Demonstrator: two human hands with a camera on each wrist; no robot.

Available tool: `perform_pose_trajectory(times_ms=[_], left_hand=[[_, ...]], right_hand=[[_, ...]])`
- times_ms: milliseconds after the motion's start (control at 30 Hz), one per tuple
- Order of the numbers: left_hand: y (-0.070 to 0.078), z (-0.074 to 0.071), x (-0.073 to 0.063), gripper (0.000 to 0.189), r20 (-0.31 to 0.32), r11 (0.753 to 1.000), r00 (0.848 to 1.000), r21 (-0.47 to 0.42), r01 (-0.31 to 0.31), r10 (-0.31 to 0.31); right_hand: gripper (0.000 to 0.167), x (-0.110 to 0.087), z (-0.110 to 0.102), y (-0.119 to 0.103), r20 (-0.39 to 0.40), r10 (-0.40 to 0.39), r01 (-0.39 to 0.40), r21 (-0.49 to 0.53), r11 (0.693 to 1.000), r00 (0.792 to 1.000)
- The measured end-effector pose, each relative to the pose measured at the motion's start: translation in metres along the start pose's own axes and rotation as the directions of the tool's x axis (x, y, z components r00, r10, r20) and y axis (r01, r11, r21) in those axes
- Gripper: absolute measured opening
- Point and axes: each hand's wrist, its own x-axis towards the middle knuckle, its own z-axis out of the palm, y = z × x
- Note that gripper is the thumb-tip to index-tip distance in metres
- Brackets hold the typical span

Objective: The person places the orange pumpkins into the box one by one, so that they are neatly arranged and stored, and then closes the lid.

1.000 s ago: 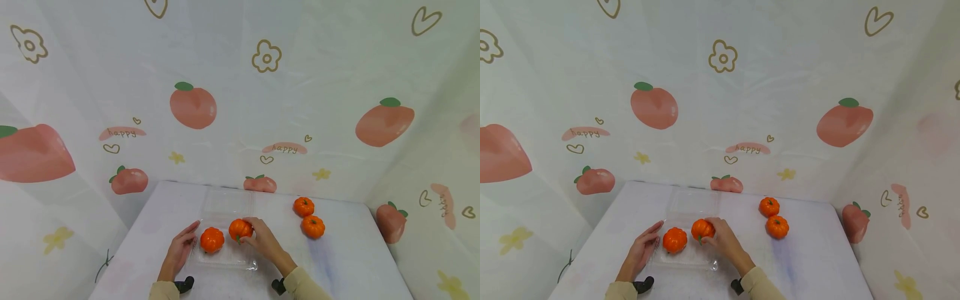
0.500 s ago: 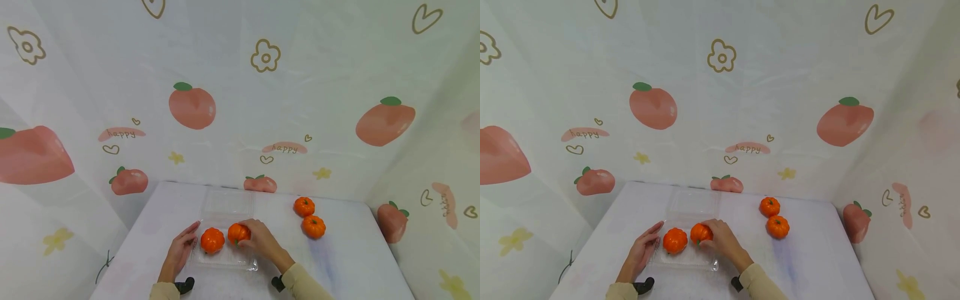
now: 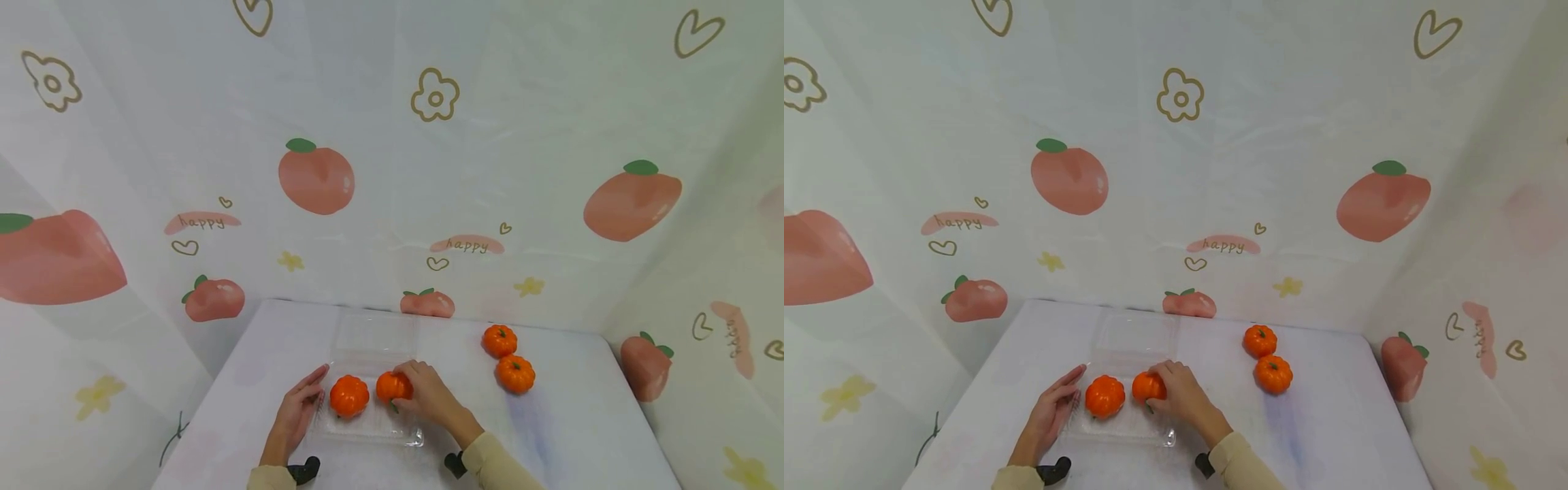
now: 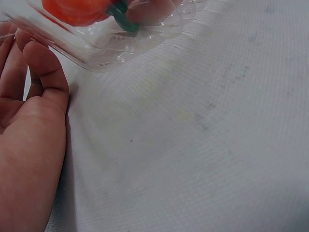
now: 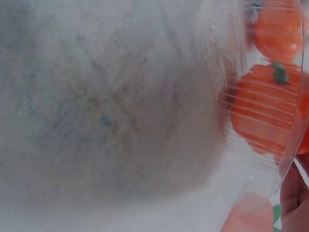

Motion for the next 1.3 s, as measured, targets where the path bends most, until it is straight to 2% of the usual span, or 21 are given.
perform_pose_trajectory(times_ms=[167, 300, 433, 567, 767, 900, 1067, 1300], left_hand=[[-0.002, -0.001, -0.001, 0.049, 0.014, 1.000, 1.000, -0.002, -0.027, 0.027], [-0.001, 0.000, -0.002, 0.050, 0.025, 0.999, 0.999, 0.001, -0.038, 0.038], [0.000, 0.000, -0.002, 0.052, 0.020, 1.000, 0.999, 0.001, -0.027, 0.027], [0.000, 0.000, -0.002, 0.051, 0.016, 1.000, 1.000, -0.001, -0.020, 0.020], [-0.003, -0.002, 0.000, 0.052, 0.021, 1.000, 1.000, 0.002, -0.018, 0.018], [-0.003, -0.002, -0.001, 0.052, 0.027, 1.000, 0.999, -0.002, -0.022, 0.022], [-0.003, -0.002, -0.001, 0.051, 0.022, 0.999, 0.999, -0.003, -0.032, 0.032], [-0.001, -0.001, 0.004, 0.051, -0.005, 1.000, 1.000, -0.015, 0.008, -0.008]], right_hand=[[0.030, -0.004, -0.004, 0.000, 0.003, -0.028, 0.027, 0.059, 0.998, 1.000], [0.029, -0.005, -0.004, 0.002, -0.038, -0.085, 0.087, 0.050, 0.995, 0.996], [0.037, -0.005, -0.002, 0.003, -0.075, -0.132, 0.133, 0.004, 0.991, 0.988], [0.042, -0.006, -0.002, 0.003, -0.071, -0.148, 0.146, -0.028, 0.989, 0.987], [0.038, -0.008, -0.004, 0.000, -0.050, -0.145, 0.141, -0.069, 0.988, 0.988], [0.032, -0.009, -0.006, -0.002, -0.065, -0.167, 0.156, -0.149, 0.976, 0.984], [0.029, -0.012, -0.011, -0.004, -0.118, -0.163, 0.132, -0.236, 0.963, 0.979], [0.045, -0.018, -0.019, -0.002, -0.176, -0.065, 0.011, -0.290, 0.957, 0.982]])
